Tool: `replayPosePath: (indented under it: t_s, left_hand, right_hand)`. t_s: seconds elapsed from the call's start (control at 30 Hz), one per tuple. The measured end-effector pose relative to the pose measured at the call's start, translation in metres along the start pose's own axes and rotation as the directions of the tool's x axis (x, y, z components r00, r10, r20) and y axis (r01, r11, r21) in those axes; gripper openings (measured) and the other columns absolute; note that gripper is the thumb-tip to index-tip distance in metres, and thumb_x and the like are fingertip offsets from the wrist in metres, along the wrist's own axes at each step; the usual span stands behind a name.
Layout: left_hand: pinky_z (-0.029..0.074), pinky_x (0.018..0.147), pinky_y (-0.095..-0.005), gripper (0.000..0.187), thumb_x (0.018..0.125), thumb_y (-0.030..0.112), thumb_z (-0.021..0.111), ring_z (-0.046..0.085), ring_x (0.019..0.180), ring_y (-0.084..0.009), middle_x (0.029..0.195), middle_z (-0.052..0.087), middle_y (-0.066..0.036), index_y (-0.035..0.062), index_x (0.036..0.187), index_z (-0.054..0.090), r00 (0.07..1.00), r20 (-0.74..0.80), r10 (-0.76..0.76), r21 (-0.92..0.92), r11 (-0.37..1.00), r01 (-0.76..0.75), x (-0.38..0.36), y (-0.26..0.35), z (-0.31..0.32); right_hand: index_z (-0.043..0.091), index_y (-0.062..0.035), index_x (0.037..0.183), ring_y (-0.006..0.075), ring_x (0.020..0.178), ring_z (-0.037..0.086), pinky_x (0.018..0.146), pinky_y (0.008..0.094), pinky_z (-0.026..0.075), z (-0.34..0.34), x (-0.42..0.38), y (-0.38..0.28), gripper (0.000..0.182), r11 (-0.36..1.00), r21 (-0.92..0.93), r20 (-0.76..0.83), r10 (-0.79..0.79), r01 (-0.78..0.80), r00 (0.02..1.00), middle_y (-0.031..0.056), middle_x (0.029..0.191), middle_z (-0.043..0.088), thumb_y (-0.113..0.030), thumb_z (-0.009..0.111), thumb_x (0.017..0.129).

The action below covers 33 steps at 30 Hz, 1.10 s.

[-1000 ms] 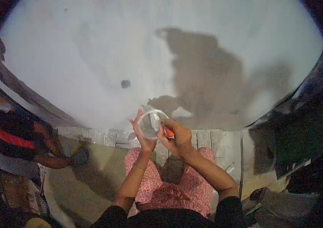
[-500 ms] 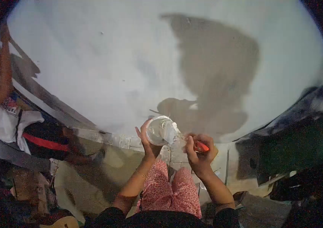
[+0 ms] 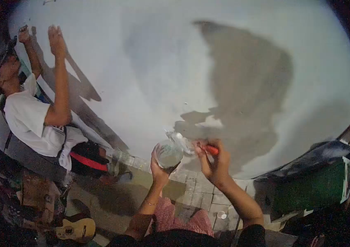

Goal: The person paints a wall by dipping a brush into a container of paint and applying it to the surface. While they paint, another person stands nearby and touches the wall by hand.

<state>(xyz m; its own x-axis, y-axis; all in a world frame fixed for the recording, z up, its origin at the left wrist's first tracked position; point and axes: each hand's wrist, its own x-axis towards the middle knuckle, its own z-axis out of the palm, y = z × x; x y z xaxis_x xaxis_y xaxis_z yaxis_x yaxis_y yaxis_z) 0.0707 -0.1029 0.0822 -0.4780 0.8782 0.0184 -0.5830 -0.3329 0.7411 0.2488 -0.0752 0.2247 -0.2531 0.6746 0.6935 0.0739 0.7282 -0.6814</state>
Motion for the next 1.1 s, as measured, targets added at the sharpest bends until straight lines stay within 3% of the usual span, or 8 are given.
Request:
replayPosePath:
  t_s: [0.07, 0.3, 0.37, 0.57, 0.63, 0.77, 0.97, 1.1]
  left_hand:
    - [0.026, 0.103, -0.0453, 0.095, 0.052, 0.022, 0.089, 0.048, 0.118, -0.0265, 0.125, 0.053, -0.01, 0.0071, 0.133, 0.041, 0.918, 0.149, 0.367, 0.682, 0.634, -0.364, 0.026, 0.03, -0.012]
    - [0.042, 0.1, -0.0385, 0.094, 0.059, 0.003, 0.085, 0.049, 0.117, -0.0238, 0.126, 0.048, -0.014, 0.0021, 0.136, 0.032, 0.882, 0.231, 0.411, 0.71, 0.548, -0.441, 0.109, 0.139, -0.05]
    - [0.043, 0.101, -0.04, 0.093, 0.06, 0.006, 0.085, 0.049, 0.118, -0.0249, 0.127, 0.048, -0.014, 0.0034, 0.136, 0.032, 0.896, 0.286, 0.34, 0.622, 0.645, -0.444, 0.127, 0.156, -0.058]
    - [0.042, 0.101, -0.0401, 0.096, 0.061, 0.011, 0.086, 0.049, 0.118, -0.0257, 0.126, 0.049, -0.015, 0.0047, 0.137, 0.03, 0.915, 0.28, 0.291, 0.699, 0.592, -0.402, 0.157, 0.188, -0.064]
    - [0.043, 0.1, -0.0397, 0.095, 0.061, 0.009, 0.086, 0.049, 0.118, -0.0255, 0.126, 0.049, -0.015, 0.0051, 0.138, 0.03, 0.888, 0.321, 0.329, 0.693, 0.557, -0.457, 0.17, 0.18, -0.074]
    - [0.049, 0.092, -0.0388, 0.089, 0.059, 0.006, 0.085, 0.056, 0.11, -0.0243, 0.119, 0.056, -0.014, 0.001, 0.133, 0.037, 0.864, 0.313, 0.395, 0.597, 0.625, -0.502, 0.17, 0.186, -0.064]
    - [0.051, 0.092, -0.0387, 0.086, 0.059, 0.0, 0.083, 0.056, 0.11, -0.0242, 0.12, 0.054, -0.013, 0.0021, 0.132, 0.037, 0.887, 0.246, 0.39, 0.697, 0.564, -0.442, 0.162, 0.183, -0.072]
    - [0.046, 0.097, -0.0376, 0.095, 0.059, 0.004, 0.085, 0.048, 0.118, -0.0249, 0.128, 0.047, -0.014, 0.0055, 0.136, 0.031, 0.982, 0.073, 0.174, 0.438, 0.879, -0.188, 0.149, 0.172, -0.089]
  right_hand:
    - [0.044, 0.0037, 0.105, 0.0192, 0.088, 0.065, 0.074, 0.0301, 0.053, 0.034, 0.049, -0.004, 0.025, 0.999, 0.036, 0.034, -0.022, 0.021, 0.999, 0.0161, 0.093, 0.065, 0.001, 0.061, 0.086]
    - [0.047, -0.0065, 0.107, 0.0294, 0.083, 0.067, 0.067, 0.037, 0.052, 0.127, 0.239, -0.034, 0.023, 0.838, -0.18, 0.261, -0.464, 0.515, 0.847, 0.015, 0.092, 0.066, -0.012, 0.06, 0.089]
    - [0.049, -0.0072, 0.106, 0.0297, 0.079, 0.068, 0.066, 0.036, 0.052, 0.128, 0.272, -0.065, 0.019, 0.875, -0.208, 0.265, -0.38, 0.438, 0.886, 0.013, 0.09, 0.066, -0.01, 0.058, 0.09]
    - [0.059, -0.0009, 0.101, 0.0236, 0.091, 0.067, 0.072, 0.0315, 0.054, 0.124, 0.343, -0.173, 0.02, 0.223, -0.443, 0.197, -0.921, 0.868, 0.337, 0.014, 0.101, 0.067, 0.002, 0.063, 0.081]
    - [0.057, -0.0005, 0.1, 0.0151, 0.069, 0.064, 0.052, 0.0285, 0.049, 0.138, 0.364, -0.17, 0.015, 0.143, -0.457, 0.058, -0.98, 0.878, 0.19, 0.0103, 0.078, 0.064, -0.008, 0.06, 0.088]
    - [0.06, -0.0032, 0.1, 0.0217, 0.081, 0.061, 0.065, 0.0297, 0.051, 0.149, 0.328, -0.133, 0.03, 0.004, -0.567, 0.391, -0.879, 0.824, 0.274, 0.0126, 0.105, 0.064, -0.013, 0.068, 0.073]
    - [0.059, -0.0106, 0.103, 0.0257, 0.087, 0.058, 0.067, 0.0323, 0.053, 0.172, 0.188, 0.013, 0.036, 0.315, -0.449, 0.505, -0.683, 0.836, 0.528, 0.0075, 0.118, 0.057, -0.022, 0.065, 0.07]
    - [0.054, -0.0073, 0.107, 0.0248, 0.088, 0.059, 0.067, 0.0347, 0.054, 0.19, 0.093, 0.094, 0.04, 0.635, -0.327, 0.638, -0.398, 0.7, 0.659, 0.009, 0.112, 0.059, -0.009, 0.066, 0.069]
